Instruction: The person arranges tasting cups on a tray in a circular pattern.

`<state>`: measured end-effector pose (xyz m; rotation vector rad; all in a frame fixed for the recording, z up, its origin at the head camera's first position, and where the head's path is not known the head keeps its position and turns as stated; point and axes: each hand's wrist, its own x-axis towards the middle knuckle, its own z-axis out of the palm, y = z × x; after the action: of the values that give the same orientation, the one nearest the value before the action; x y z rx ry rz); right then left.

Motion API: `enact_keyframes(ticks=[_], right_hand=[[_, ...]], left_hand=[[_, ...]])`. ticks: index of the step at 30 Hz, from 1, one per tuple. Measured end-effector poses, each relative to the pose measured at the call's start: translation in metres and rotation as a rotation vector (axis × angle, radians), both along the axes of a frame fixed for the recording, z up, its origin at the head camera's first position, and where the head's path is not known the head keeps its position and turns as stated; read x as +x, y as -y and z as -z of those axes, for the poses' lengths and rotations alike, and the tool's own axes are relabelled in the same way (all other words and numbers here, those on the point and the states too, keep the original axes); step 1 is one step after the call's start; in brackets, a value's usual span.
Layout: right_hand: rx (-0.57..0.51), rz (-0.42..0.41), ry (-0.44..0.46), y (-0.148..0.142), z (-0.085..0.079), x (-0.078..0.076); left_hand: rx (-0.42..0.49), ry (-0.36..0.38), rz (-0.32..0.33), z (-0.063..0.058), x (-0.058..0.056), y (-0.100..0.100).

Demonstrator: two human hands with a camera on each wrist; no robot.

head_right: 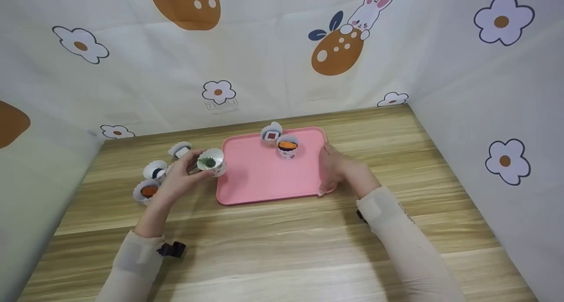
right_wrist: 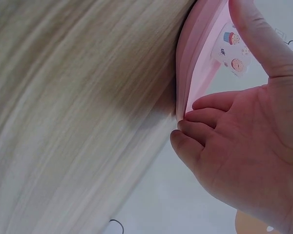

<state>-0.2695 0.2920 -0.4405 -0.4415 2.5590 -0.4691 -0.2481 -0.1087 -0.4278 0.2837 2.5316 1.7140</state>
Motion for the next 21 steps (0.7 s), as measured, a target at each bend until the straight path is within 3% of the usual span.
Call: enact_keyframes(ticks=[6, 21], right_hand=[[-0.034, -0.031, -0.045, -0.001, 0.0, 0.002], [-0.029, 0.0, -0.002, 0.0, -0.001, 0.001]], left_hand=[[0.0, -0.007, 0.015, 0.002, 0.0, -0.014], [0.007, -0.032, 0.074, 0.009, -0.004, -0.041]])
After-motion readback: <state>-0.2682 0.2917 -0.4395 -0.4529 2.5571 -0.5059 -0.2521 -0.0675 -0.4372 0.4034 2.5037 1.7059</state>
